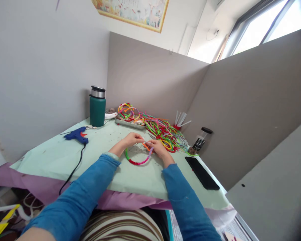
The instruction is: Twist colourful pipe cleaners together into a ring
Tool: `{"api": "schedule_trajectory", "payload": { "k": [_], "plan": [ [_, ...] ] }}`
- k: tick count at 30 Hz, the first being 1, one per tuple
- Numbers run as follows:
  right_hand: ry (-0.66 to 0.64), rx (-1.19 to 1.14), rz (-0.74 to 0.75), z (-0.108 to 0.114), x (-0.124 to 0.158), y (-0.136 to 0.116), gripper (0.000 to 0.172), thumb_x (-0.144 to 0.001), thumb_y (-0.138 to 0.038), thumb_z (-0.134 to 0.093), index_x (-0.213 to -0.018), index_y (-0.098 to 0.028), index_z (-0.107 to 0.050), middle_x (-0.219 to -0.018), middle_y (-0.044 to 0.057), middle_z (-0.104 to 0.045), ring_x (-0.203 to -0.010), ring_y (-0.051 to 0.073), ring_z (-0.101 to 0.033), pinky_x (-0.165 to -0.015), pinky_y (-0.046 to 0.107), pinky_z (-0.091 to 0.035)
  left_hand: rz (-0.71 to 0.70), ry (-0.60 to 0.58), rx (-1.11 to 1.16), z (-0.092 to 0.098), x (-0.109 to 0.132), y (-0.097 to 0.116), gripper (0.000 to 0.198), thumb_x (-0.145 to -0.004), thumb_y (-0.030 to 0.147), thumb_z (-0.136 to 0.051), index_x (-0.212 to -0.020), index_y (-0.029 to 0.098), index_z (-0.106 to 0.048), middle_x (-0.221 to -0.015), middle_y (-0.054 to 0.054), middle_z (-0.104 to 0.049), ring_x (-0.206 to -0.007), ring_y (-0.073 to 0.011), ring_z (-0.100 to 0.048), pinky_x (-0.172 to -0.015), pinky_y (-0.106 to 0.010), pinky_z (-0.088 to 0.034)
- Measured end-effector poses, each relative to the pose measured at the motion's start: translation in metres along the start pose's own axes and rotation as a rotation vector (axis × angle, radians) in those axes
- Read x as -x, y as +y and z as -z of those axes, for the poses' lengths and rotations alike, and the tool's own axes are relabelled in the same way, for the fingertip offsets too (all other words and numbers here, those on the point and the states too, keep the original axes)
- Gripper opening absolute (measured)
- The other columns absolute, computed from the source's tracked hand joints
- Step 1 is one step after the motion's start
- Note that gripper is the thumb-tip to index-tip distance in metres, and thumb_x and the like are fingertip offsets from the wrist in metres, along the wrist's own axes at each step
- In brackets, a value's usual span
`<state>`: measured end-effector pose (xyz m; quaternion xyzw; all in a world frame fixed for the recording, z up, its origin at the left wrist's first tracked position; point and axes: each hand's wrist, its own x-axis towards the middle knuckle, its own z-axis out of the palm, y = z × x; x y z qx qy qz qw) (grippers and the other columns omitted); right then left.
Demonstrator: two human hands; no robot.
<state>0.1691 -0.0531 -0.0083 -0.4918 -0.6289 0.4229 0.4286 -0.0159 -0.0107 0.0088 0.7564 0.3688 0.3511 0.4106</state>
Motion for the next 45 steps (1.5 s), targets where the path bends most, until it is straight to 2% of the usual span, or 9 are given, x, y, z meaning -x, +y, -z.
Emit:
{"api": "schedule_trajectory", "payload": {
  "k": [5,8,10,16,22,31,37,42,45],
  "plan": [
    [-0.146,-0.062,0.0,-0.002,0.007,-0.009,0.033,-0.069,-0.042,-0.065,-0.084,-0.012,-0.066,-0.074,0.007,-0.066,-0.046,0.006,-0.043,-0.04,0.019,-0.029,-0.061,-0.003,0.014,0.0,0.0,0.001,0.039,-0.062,0.043,-0.065,-0.083,0.01,-0.068,-0.07,-0.004,-0.063,-0.064,-0.0127,-0.05,-0.06,-0.023,-0.038],
    [-0.189,-0.034,0.016,-0.002,0.009,-0.01,0.032,-0.067,-0.041,-0.067,-0.082,-0.012,-0.066,-0.067,0.003,-0.063,-0.045,0.005,-0.041,-0.04,0.019,-0.026,-0.106,-0.004,-0.007,0.0,-0.002,-0.001,0.037,-0.063,0.042,-0.064,-0.081,0.011,-0.068,-0.071,-0.004,-0.064,-0.067,-0.0141,-0.052,-0.063,-0.024,-0.039],
    [-0.164,-0.007,0.018,-0.002,0.008,-0.009,0.032,-0.066,-0.041,-0.067,-0.08,-0.013,-0.066,-0.062,0.001,-0.06,-0.045,0.006,-0.04,-0.041,0.019,-0.025,-0.12,-0.013,-0.019,0.0,-0.003,-0.003,0.036,-0.063,0.043,-0.063,-0.08,0.011,-0.068,-0.07,-0.004,-0.063,-0.064,-0.013,-0.051,-0.06,-0.023,-0.038],
    [0.055,0.069,0.054,0.0,0.003,-0.004,0.031,-0.063,-0.042,-0.067,-0.073,-0.013,-0.064,-0.061,-0.001,-0.056,-0.05,0.008,-0.042,-0.045,0.02,-0.027,-0.109,-0.06,-0.033,0.0,0.001,0.0,0.04,-0.065,0.047,-0.062,-0.079,0.01,-0.067,-0.059,0.0,-0.055,-0.053,-0.0086,-0.04,-0.05,-0.021,-0.03],
    [0.055,0.086,0.058,0.001,0.001,-0.003,0.028,-0.065,-0.04,-0.064,-0.075,-0.013,-0.065,-0.057,-0.002,-0.052,-0.047,0.006,-0.036,-0.044,0.02,-0.025,-0.106,-0.155,-0.014,-0.001,0.006,0.005,0.043,-0.067,0.051,-0.059,-0.078,0.011,-0.065,-0.06,0.0,-0.053,-0.055,-0.0092,-0.042,-0.052,-0.021,-0.033],
    [0.222,0.173,0.215,0.003,-0.002,-0.004,0.023,-0.064,-0.037,-0.065,-0.069,-0.014,-0.063,-0.062,0.0,-0.058,-0.056,0.011,-0.047,-0.055,0.023,-0.036,-0.05,-0.183,-0.026,-0.003,0.005,0.0,0.049,-0.065,0.053,-0.06,-0.091,0.011,-0.063,-0.059,0.002,-0.05,-0.054,-0.0099,-0.043,-0.051,-0.021,-0.033],
    [0.267,0.242,0.415,0.0,0.0,-0.008,0.02,-0.067,-0.036,-0.064,-0.069,-0.016,-0.064,-0.071,0.002,-0.061,-0.071,0.015,-0.054,-0.067,0.026,-0.04,-0.02,-0.207,-0.044,-0.004,0.01,0.005,0.049,-0.066,0.054,-0.059,-0.089,0.012,-0.066,-0.057,0.003,-0.049,-0.05,-0.0077,-0.036,-0.047,-0.022,-0.027],
    [0.228,0.27,0.501,-0.006,0.005,-0.012,0.02,-0.071,-0.037,-0.062,-0.068,-0.018,-0.065,-0.072,0.003,-0.06,-0.071,0.015,-0.054,-0.067,0.027,-0.041,-0.007,-0.172,-0.072,-0.004,0.012,0.007,0.039,-0.067,0.051,-0.059,-0.075,0.013,-0.063,-0.049,0.005,-0.04,-0.044,-0.0067,-0.03,-0.045,-0.023,-0.022],
    [0.195,0.254,0.525,-0.008,0.006,-0.013,0.019,-0.072,-0.037,-0.063,-0.069,-0.018,-0.065,-0.074,0.003,-0.059,-0.073,0.015,-0.054,-0.067,0.027,-0.041,0.021,-0.173,-0.014,-0.004,0.009,0.003,0.035,-0.068,0.049,-0.059,-0.07,0.014,-0.056,-0.048,0.006,-0.035,-0.042,-0.0061,-0.027,-0.043,-0.023,-0.02]
  ]
}}
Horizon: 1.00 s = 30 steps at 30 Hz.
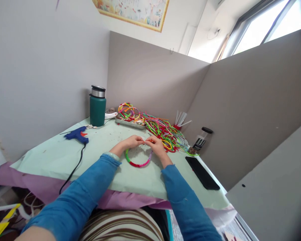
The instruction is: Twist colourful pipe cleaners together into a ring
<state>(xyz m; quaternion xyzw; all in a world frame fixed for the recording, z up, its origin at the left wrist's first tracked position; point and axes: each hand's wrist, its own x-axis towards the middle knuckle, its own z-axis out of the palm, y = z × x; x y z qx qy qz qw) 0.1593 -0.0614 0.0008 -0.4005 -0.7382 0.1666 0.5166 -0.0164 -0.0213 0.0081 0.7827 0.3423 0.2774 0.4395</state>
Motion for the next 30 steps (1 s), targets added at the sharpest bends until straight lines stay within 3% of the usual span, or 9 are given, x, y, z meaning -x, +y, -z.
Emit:
{"api": "schedule_trajectory", "payload": {
  "k": [4,8,17,24,30],
  "plan": [
    [-0.037,-0.05,0.031,-0.002,0.0,0.001,0.017,-0.07,-0.036,-0.065,-0.069,-0.019,-0.066,-0.077,0.003,-0.057,-0.075,0.015,-0.053,-0.07,0.028,-0.041,0.094,-0.026,0.097,-0.001,-0.005,-0.006,0.029,-0.07,0.043,-0.058,-0.066,0.016,-0.048,-0.049,0.007,-0.032,-0.039,-0.0059,-0.027,-0.04,-0.022,-0.02],
    [-0.107,-0.072,0.044,-0.004,0.001,0.0,0.014,-0.071,-0.033,-0.065,-0.069,-0.02,-0.067,-0.082,0.002,-0.053,-0.077,0.014,-0.052,-0.071,0.028,-0.041,0.12,0.025,0.066,-0.002,-0.006,-0.008,0.026,-0.07,0.038,-0.056,-0.062,0.017,-0.043,-0.048,0.007,-0.031,-0.038,-0.0053,-0.026,-0.039,-0.022,-0.019],
    [-0.165,-0.011,0.043,-0.004,0.002,0.003,0.013,-0.073,-0.032,-0.063,-0.072,-0.02,-0.067,-0.085,0.002,-0.053,-0.081,0.014,-0.052,-0.077,0.028,-0.039,0.067,0.089,-0.174,0.002,-0.004,-0.006,0.032,-0.067,0.046,-0.055,-0.063,0.014,-0.053,-0.046,0.005,-0.035,-0.042,-0.0065,-0.028,-0.042,-0.022,-0.019],
    [-0.08,-0.013,-0.074,-0.001,0.0,0.005,0.031,-0.077,-0.046,-0.054,-0.07,-0.017,-0.065,-0.075,0.002,-0.057,-0.072,0.014,-0.052,-0.065,0.025,-0.04,0.001,0.122,-0.304,0.004,-0.008,-0.01,0.034,-0.068,0.045,-0.053,-0.068,0.012,-0.062,-0.054,0.002,-0.049,-0.052,-0.0097,-0.04,-0.049,-0.022,-0.028],
    [0.025,-0.086,-0.331,0.003,-0.002,0.011,0.048,-0.08,-0.055,-0.043,-0.074,-0.014,-0.065,-0.064,0.003,-0.057,-0.055,0.011,-0.048,-0.049,0.022,-0.036,-0.091,0.14,-0.388,0.003,-0.008,-0.008,0.032,-0.072,0.043,-0.052,-0.071,0.014,-0.064,-0.056,0.001,-0.052,-0.057,-0.0112,-0.043,-0.054,-0.022,-0.031]
  ]
}}
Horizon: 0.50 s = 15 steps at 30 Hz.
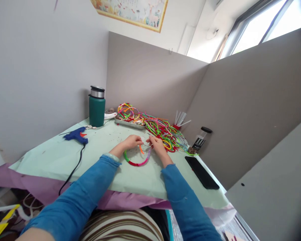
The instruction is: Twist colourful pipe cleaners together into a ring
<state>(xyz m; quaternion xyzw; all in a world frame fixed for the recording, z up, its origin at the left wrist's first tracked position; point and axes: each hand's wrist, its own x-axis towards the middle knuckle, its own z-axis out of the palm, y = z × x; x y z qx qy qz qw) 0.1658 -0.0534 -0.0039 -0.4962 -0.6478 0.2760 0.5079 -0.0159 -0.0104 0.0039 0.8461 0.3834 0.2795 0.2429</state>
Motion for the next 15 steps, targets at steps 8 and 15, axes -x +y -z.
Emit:
{"api": "schedule_trajectory", "payload": {
  "k": [8,15],
  "plan": [
    [-0.168,-0.243,-0.249,-0.0007,0.0018,0.0019,0.029,-0.068,-0.041,-0.064,-0.08,-0.015,-0.064,-0.08,0.007,-0.066,-0.054,0.01,-0.054,-0.044,0.02,-0.037,-0.064,0.062,0.252,0.0023,-0.0016,0.002,0.036,-0.073,0.048,-0.051,-0.073,0.014,-0.063,-0.055,0.003,-0.048,-0.054,-0.0094,-0.041,-0.052,-0.02,-0.033],
    [-0.429,-0.308,-0.292,-0.005,0.0075,-0.006,0.031,-0.071,-0.04,-0.064,-0.087,-0.014,-0.063,-0.074,0.006,-0.066,-0.047,0.007,-0.047,-0.041,0.02,-0.034,-0.086,0.063,0.356,0.0043,-0.0017,0.0043,0.033,-0.072,0.044,-0.054,-0.074,0.012,-0.064,-0.056,0.003,-0.05,-0.053,-0.0083,-0.041,-0.052,-0.02,-0.034]
  ]
}}
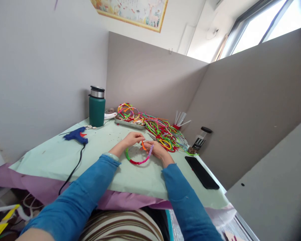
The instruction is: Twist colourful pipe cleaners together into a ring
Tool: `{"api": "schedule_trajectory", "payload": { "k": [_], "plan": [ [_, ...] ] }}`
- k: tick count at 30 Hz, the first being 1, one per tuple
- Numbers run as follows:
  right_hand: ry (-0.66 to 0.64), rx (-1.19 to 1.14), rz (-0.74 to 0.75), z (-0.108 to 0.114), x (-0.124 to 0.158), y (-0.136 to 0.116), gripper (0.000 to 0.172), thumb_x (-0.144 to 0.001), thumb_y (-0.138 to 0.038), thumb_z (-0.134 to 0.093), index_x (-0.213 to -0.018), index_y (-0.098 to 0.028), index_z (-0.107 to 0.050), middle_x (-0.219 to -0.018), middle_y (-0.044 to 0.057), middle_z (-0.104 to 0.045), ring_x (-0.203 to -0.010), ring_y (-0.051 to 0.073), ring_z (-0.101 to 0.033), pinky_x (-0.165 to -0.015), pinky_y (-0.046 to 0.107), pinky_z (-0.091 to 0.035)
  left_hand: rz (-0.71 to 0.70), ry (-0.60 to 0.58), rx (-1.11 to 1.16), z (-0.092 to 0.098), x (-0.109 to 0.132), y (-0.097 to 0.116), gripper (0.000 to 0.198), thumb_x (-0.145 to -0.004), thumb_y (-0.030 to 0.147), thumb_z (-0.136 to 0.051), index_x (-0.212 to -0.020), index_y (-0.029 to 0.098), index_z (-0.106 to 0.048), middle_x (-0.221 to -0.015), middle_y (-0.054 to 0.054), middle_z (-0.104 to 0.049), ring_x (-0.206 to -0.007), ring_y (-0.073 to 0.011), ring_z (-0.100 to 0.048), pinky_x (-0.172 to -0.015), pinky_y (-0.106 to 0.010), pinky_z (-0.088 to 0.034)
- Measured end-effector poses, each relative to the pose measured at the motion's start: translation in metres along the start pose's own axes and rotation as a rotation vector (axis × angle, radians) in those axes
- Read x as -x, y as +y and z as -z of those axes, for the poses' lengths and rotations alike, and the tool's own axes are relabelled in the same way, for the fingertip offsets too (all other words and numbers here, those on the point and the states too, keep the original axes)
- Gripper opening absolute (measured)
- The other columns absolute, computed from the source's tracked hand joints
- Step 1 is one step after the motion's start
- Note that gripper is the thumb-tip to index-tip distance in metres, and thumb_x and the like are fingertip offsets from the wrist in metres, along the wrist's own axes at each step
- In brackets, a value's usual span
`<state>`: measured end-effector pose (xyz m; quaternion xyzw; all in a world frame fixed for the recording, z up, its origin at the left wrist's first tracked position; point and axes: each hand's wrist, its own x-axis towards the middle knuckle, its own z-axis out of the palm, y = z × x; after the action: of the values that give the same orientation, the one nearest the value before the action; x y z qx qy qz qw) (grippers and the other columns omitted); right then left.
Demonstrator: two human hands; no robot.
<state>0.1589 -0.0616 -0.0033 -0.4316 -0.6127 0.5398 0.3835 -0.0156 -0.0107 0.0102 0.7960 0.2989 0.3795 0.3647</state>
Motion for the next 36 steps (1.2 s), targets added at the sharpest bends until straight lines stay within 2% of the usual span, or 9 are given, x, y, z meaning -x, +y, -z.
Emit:
{"api": "schedule_trajectory", "payload": {
  "k": [6,12,14,21,24,27,32,36],
  "plan": [
    [-0.053,0.003,0.004,-0.006,0.004,-0.005,0.035,-0.071,-0.045,-0.062,-0.089,-0.014,-0.062,-0.071,0.005,-0.065,-0.042,0.006,-0.043,-0.037,0.019,-0.024,-0.019,-0.008,0.029,0.0,-0.002,-0.005,0.035,-0.071,0.045,-0.055,-0.076,0.012,-0.065,-0.059,0.001,-0.054,-0.057,-0.0096,-0.045,-0.055,-0.021,-0.037],
    [-0.072,0.048,0.039,-0.007,0.003,-0.002,0.026,-0.066,-0.037,-0.066,-0.077,-0.014,-0.062,-0.075,0.004,-0.066,-0.046,0.005,-0.044,-0.043,0.019,-0.029,0.014,-0.018,0.019,-0.001,0.0,0.0,0.034,-0.071,0.045,-0.055,-0.074,0.012,-0.064,-0.059,0.001,-0.053,-0.057,-0.0096,-0.044,-0.055,-0.021,-0.037],
    [-0.034,0.072,0.063,-0.005,0.001,0.0,0.023,-0.066,-0.034,-0.065,-0.076,-0.013,-0.063,-0.074,0.004,-0.066,-0.047,0.006,-0.044,-0.043,0.019,-0.03,0.029,-0.016,0.03,-0.001,0.001,0.003,0.034,-0.071,0.045,-0.055,-0.073,0.012,-0.063,-0.058,0.001,-0.052,-0.055,-0.0089,-0.042,-0.053,-0.021,-0.035],
    [0.26,0.186,0.166,0.006,-0.008,0.009,0.029,-0.065,-0.039,-0.064,-0.076,-0.012,-0.065,-0.065,0.003,-0.062,-0.057,0.011,-0.051,-0.053,0.022,-0.036,0.105,-0.001,-0.001,-0.001,0.004,0.009,0.036,-0.074,0.046,-0.049,-0.065,0.012,-0.058,-0.051,0.003,-0.043,-0.048,-0.0069,-0.033,-0.045,-0.019,-0.026],
    [0.337,0.256,0.208,0.011,-0.01,0.01,0.029,-0.063,-0.041,-0.064,-0.07,-0.013,-0.064,-0.061,0.0,-0.058,-0.055,0.011,-0.047,-0.051,0.022,-0.033,0.093,-0.035,0.033,-0.001,0.005,0.009,0.03,-0.073,0.041,-0.049,-0.074,0.013,-0.061,-0.056,0.002,-0.05,-0.049,-0.0067,-0.035,-0.045,-0.019,-0.027],
    [0.391,0.304,0.234,0.014,-0.009,0.008,0.028,-0.062,-0.042,-0.065,-0.068,-0.014,-0.063,-0.059,-0.001,-0.055,-0.053,0.01,-0.044,-0.051,0.023,-0.031,0.078,-0.054,0.074,-0.002,0.004,0.007,0.028,-0.072,0.035,-0.051,-0.086,0.013,-0.06,-0.064,0.0,-0.057,-0.05,-0.0069,-0.039,-0.046,-0.019,-0.029],
    [0.467,0.299,0.288,0.014,-0.006,0.001,0.026,-0.061,-0.041,-0.064,-0.066,-0.015,-0.062,-0.062,0.0,-0.056,-0.057,0.011,-0.045,-0.055,0.024,-0.035,0.146,-0.093,0.059,-0.004,0.003,0.005,0.026,-0.07,0.034,-0.054,-0.083,0.013,-0.059,-0.064,0.0,-0.059,-0.045,-0.0062,-0.036,-0.044,-0.019,-0.028],
    [0.452,0.273,0.317,0.013,-0.004,-0.001,0.027,-0.063,-0.042,-0.063,-0.068,-0.015,-0.061,-0.062,-0.001,-0.054,-0.056,0.011,-0.043,-0.055,0.023,-0.035,0.189,-0.136,0.065,-0.005,0.006,0.007,0.025,-0.069,0.034,-0.055,-0.083,0.013,-0.059,-0.061,0.0,-0.058,-0.043,-0.0061,-0.035,-0.043,-0.02,-0.025]
  ]
}}
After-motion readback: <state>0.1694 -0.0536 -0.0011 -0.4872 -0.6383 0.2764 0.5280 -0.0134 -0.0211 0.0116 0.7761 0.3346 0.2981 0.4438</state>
